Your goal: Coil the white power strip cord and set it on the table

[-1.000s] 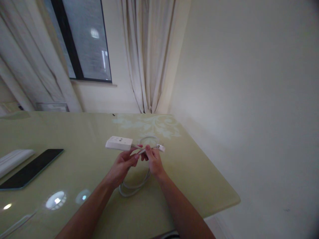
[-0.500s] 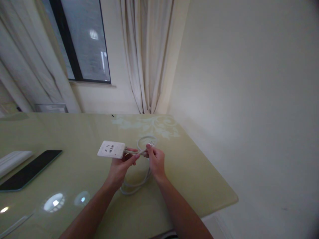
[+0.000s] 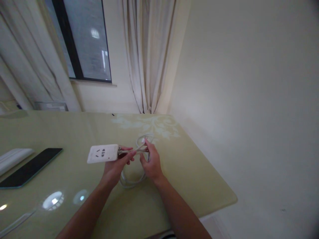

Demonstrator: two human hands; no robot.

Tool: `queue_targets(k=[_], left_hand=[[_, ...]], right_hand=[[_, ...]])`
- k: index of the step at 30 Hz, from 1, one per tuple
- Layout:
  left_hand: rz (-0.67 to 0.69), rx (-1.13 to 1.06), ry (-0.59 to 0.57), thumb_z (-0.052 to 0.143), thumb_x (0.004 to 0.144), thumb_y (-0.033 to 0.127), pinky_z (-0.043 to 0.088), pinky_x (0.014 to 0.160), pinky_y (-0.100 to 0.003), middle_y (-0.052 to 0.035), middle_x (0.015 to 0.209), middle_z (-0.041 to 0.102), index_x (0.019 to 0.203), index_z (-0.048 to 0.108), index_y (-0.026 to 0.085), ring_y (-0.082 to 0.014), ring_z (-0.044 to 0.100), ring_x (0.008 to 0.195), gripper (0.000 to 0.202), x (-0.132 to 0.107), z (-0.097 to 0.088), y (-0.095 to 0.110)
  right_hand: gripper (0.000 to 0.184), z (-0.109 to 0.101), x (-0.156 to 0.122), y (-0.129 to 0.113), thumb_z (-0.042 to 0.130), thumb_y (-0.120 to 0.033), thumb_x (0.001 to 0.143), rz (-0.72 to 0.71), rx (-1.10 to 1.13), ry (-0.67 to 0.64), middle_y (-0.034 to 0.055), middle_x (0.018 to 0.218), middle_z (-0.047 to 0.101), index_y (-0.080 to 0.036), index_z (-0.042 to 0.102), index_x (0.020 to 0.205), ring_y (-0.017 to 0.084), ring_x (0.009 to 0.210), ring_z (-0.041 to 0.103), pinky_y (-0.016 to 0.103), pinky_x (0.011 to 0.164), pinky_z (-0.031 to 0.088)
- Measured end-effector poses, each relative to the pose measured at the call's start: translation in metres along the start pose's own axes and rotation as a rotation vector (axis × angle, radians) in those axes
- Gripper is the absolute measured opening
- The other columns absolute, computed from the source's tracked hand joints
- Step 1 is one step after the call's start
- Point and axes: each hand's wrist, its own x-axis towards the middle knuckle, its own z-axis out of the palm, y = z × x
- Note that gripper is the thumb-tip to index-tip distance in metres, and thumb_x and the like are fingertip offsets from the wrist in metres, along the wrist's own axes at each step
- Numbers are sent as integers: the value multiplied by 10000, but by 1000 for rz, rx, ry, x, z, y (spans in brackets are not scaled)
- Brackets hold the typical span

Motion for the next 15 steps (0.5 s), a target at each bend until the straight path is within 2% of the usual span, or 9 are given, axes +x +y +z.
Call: queue_targets(k=[2,4,6,8,11,13,15], left_hand=[[2,-12,-40,934,681,398,481,524,-271,1,614,672,852,720,191,-158,614,547,343,1,-4,2],[0,-18,-89,931,685,391,469,508,-263,10,592,647,844,727,190,-151,599,535,328,2,-7,5],[-20,-33,-120,938,670,389,442,483,-248,17,571,621,829,735,185,-137,571,514,329,4,-9,9],[-51,-74,-122,953,641,395,414,466,-226,19,581,616,815,740,180,-116,544,509,350,7,-12,13],[-140,-155,-96,984,582,415,423,479,-189,2,655,649,793,751,158,-88,541,549,406,12,-17,16],[-261,-192,-92,995,564,424,464,510,-167,-10,690,667,794,764,140,-81,566,582,433,15,-19,16],[-379,-218,-104,976,618,422,507,548,-160,-27,732,698,828,775,129,-86,610,616,412,18,-20,12]], right_hand=[[582,-3,1,5,574,-59,853,-61,-73,-3,116,1192,706,-196,635,1415,246,1092,643,385,980,526],[437,-7,3,8,543,-8,824,-112,-154,15,97,1076,694,-211,761,1144,246,1049,613,380,937,520],[297,-10,3,8,565,5,816,-187,-196,10,94,1036,683,-213,757,874,247,1014,585,372,890,514],[249,-12,2,6,594,0,825,-273,-189,-40,92,1052,689,-215,712,781,244,1013,580,362,866,517],[166,-11,-1,2,637,-79,899,-379,-202,-113,91,1041,703,-223,705,852,239,1004,607,366,879,535],[41,-10,-4,-1,692,-207,944,-412,-246,-114,101,1045,710,-222,715,975,241,999,633,376,902,548],[260,-9,-5,-3,750,-353,944,-441,-293,-93,122,1106,715,-209,703,1156,251,1042,654,387,930,558]])
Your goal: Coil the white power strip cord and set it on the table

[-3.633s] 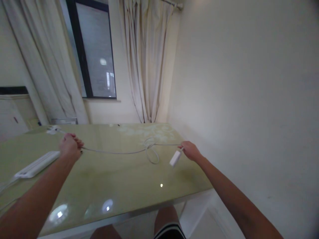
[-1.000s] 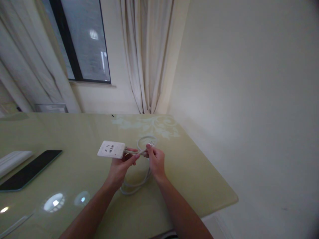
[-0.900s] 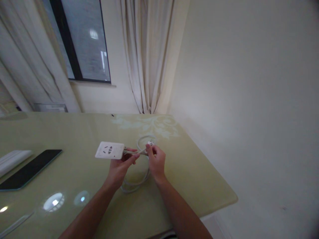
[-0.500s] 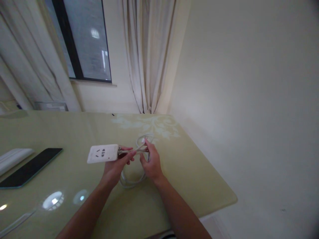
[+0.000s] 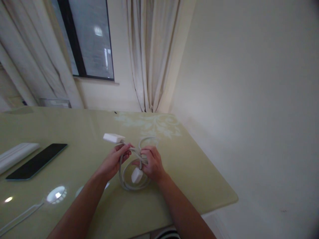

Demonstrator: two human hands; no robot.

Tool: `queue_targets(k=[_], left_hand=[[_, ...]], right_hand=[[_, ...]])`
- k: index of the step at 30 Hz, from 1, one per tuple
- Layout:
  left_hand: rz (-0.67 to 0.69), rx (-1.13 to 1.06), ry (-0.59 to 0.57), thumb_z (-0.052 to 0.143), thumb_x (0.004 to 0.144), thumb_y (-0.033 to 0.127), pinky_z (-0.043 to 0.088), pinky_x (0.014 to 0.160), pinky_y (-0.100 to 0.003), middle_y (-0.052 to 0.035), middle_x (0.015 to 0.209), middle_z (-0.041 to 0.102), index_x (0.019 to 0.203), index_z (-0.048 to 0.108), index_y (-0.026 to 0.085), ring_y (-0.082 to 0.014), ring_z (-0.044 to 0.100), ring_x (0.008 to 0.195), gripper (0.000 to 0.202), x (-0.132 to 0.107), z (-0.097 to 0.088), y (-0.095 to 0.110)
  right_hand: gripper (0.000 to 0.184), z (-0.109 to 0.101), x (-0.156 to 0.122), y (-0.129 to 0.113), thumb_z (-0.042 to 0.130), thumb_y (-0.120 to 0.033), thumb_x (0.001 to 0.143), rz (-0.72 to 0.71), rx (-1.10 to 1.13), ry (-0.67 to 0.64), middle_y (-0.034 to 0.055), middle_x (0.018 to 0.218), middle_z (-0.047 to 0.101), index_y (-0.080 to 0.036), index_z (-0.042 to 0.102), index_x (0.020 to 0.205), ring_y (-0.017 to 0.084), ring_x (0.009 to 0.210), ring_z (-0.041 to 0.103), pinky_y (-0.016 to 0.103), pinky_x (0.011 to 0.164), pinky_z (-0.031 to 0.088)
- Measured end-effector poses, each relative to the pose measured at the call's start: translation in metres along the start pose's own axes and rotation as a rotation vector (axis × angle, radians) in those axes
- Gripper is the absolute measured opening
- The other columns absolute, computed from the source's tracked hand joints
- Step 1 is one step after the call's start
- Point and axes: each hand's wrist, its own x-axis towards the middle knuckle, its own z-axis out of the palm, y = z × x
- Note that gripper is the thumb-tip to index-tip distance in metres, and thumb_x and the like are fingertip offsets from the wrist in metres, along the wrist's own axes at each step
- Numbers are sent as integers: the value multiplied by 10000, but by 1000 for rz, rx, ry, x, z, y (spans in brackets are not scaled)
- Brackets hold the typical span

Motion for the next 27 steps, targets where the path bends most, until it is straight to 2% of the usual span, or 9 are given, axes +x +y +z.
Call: queue_targets(k=[2,3,7,12,16,18,21,23,27], left_hand=[[-90,-19,0,915,728,406,531,564,-165,-40,751,723,838,763,127,-97,645,628,337,3,0,-5],[-131,-27,7,876,783,391,532,557,-168,-40,742,727,828,748,130,-100,652,617,294,5,0,-7],[-279,-92,26,739,926,291,500,482,-163,-16,686,710,799,698,146,-93,635,541,197,9,2,-15],[-273,-199,43,632,1007,205,533,515,-148,-35,764,756,887,735,126,-87,683,584,176,8,8,-16],[-290,-284,80,618,1005,154,554,511,-178,-54,726,743,853,728,102,-105,666,535,195,11,8,-13],[-269,-335,111,597,1006,130,565,514,-191,-66,740,743,853,719,97,-121,681,556,198,17,2,-8],[-208,-422,205,513,1035,98,567,522,-178,-31,692,706,831,674,128,-107,670,544,261,28,-15,6],[-163,-487,265,436,1061,89,573,536,-173,-1,644,661,806,621,152,-89,645,512,321,34,-29,17],[-77,-620,297,281,1093,72,497,460,-130,53,541,511,729,468,178,-45,507,396,423,41,-51,33]], right_hand=[[439,-1,0,-3,770,-417,940,-64,-63,9,131,1181,718,-219,663,1316,252,1090,663,390,942,559],[467,-1,1,-5,767,-411,949,-109,-97,5,125,1204,726,-238,648,1366,246,1102,667,386,939,557],[437,-6,5,-8,731,-357,992,-213,-200,-15,82,1233,769,-294,655,1417,224,1088,685,369,925,540],[429,-13,10,-6,728,-384,995,-284,-255,80,72,1213,799,-231,681,1393,215,1005,687,369,900,523],[378,-17,13,-9,750,-410,978,-350,-308,6,32,1327,765,-264,716,1325,202,1075,670,369,972,500],[327,-19,15,-15,732,-433,987,-403,-320,-70,30,1376,741,-259,739,1263,191,1142,659,360,1017,484],[320,-29,15,-26,703,-497,986,-454,-274,-204,46,1378,739,-237,763,1163,180,1203,657,351,1030,484],[338,-42,12,-32,707,-532,967,-414,-186,-258,53,1322,768,-231,770,1107,185,1215,672,359,1023,495],[300,-86,-3,-32,692,-511,975,-211,86,-237,69,1126,831,-235,786,1046,188,1071,751,346,916,549]])
